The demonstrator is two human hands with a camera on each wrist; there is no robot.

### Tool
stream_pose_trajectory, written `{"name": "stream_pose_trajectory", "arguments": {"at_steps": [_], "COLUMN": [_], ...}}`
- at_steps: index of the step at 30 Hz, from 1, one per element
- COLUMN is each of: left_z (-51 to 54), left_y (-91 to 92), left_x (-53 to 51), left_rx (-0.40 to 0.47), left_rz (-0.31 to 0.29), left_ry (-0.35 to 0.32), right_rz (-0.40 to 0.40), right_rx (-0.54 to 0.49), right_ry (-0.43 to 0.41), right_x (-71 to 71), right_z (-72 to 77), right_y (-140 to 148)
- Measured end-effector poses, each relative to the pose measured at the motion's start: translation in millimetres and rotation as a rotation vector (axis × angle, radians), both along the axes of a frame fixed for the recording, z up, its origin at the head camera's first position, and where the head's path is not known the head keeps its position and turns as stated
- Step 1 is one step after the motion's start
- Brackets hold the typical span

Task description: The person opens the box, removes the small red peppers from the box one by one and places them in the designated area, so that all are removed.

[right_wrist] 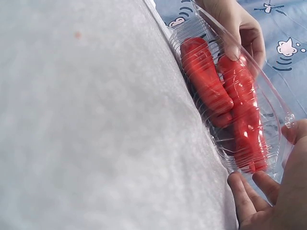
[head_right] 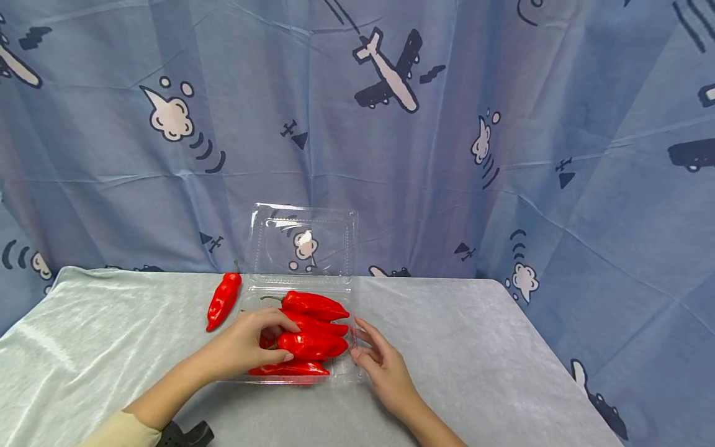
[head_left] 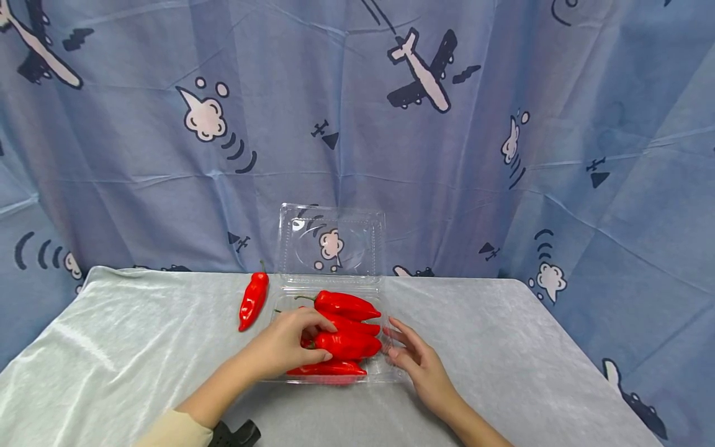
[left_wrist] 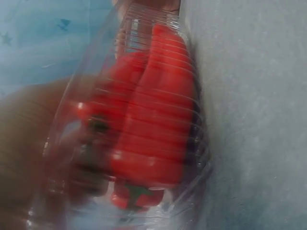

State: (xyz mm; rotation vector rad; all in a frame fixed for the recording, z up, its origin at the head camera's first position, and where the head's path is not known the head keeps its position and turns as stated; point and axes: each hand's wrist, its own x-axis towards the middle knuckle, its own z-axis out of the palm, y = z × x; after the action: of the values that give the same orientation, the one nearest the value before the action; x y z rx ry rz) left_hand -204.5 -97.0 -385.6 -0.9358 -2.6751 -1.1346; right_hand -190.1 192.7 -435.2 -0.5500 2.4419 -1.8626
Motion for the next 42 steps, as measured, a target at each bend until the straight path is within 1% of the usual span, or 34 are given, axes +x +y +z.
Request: {"name": "stream_pose_trajectory", "arguments": {"at_steps": [3, 7, 12, 17, 21, 26, 34, 38, 42], "left_z": [2.8, 8.6, 16.1, 20.5, 23.4, 30.0, 40.6, 46.5, 52.1], "left_y": [-1.2, -3.1, -6.2, -10.4, -15.0, -23.0, -35.2, -40.8, -47.1], "left_x": [0.1, 0.9, 1.1, -1.1, -2.9, -3.6, -3.9, -3.2, -2.5], "left_rx": [0.028, 0.038, 0.046, 0.073, 0.111, 0.146, 0.229, 0.239, 0.231], "left_rz": [0.003, 0.037, 0.067, 0.086, 0.085, 0.104, 0.116, 0.141, 0.18], "left_ry": [-0.023, -0.056, -0.068, -0.055, -0.041, -0.036, 0.004, 0.006, 0.003], "right_rz": [0.008, 0.017, 0.014, 0.013, 0.016, 0.019, 0.018, 0.017, 0.009], "right_rx": [-0.006, -0.016, -0.018, -0.009, -0.007, -0.012, -0.007, -0.013, -0.013], "right_ry": [0.003, 0.007, 0.009, 0.009, 0.013, 0.019, 0.023, 0.026, 0.032], "right_x": [0.0, -0.3, -0.3, -0.3, -0.3, -0.6, -0.8, -0.5, -0.7], "right_z": [0.1, 0.3, 0.3, -0.1, -0.3, 0.0, 0.6, 0.6, 0.4], "right_y": [0.1, 0.6, 1.0, 1.0, 1.1, 0.9, -0.2, -0.3, 0.0]}}
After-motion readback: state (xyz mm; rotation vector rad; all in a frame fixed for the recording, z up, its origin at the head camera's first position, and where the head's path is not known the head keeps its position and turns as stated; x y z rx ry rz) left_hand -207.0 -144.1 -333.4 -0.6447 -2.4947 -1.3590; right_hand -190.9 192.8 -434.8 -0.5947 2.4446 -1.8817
